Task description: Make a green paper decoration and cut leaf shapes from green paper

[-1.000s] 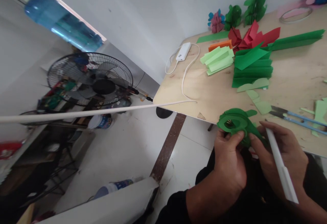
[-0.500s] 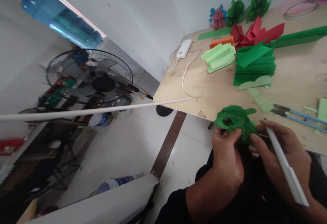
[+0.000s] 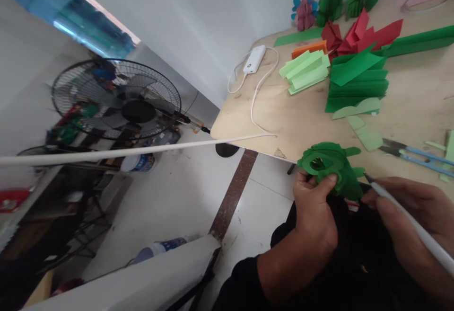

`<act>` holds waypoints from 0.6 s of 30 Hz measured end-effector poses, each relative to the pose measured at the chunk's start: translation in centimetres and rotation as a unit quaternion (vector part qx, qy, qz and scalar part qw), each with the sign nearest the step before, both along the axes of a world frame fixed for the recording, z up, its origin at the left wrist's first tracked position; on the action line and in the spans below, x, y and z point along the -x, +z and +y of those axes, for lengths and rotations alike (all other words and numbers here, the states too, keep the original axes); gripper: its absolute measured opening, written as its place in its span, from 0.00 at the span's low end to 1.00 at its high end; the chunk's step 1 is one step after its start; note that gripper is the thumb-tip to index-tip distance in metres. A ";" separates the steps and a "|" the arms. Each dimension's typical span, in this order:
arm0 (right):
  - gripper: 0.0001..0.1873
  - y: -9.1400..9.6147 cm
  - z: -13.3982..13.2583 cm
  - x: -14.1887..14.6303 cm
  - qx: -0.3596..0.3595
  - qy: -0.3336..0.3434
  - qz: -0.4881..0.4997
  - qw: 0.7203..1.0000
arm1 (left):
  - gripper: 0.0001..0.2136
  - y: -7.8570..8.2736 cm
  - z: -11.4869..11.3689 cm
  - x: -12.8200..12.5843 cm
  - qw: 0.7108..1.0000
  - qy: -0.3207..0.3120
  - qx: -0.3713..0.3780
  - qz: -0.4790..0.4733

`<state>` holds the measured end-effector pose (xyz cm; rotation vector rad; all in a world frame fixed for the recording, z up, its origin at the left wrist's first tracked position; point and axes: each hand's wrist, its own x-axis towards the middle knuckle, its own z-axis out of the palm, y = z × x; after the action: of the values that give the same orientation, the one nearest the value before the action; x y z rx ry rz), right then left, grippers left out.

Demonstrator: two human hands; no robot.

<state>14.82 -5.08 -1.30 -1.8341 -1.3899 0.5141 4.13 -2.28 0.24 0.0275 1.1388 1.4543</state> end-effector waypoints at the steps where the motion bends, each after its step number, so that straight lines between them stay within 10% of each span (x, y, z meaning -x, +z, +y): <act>1: 0.18 0.1 0.1 0.1 -0.004 0.009 0.002 1.000 | 0.18 -0.1 0.0 0.0 1.000 -0.001 0.000 -0.002; 18: 0.11 0.0 1.5 0.8 -0.095 0.079 -0.126 0.984 | 0.20 -0.4 0.1 -0.3 1.000 -0.013 0.007 -0.019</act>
<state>14.01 -3.63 -1.26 -1.6847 -1.7025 0.2216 4.39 -2.14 -0.12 0.0050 1.1147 1.4169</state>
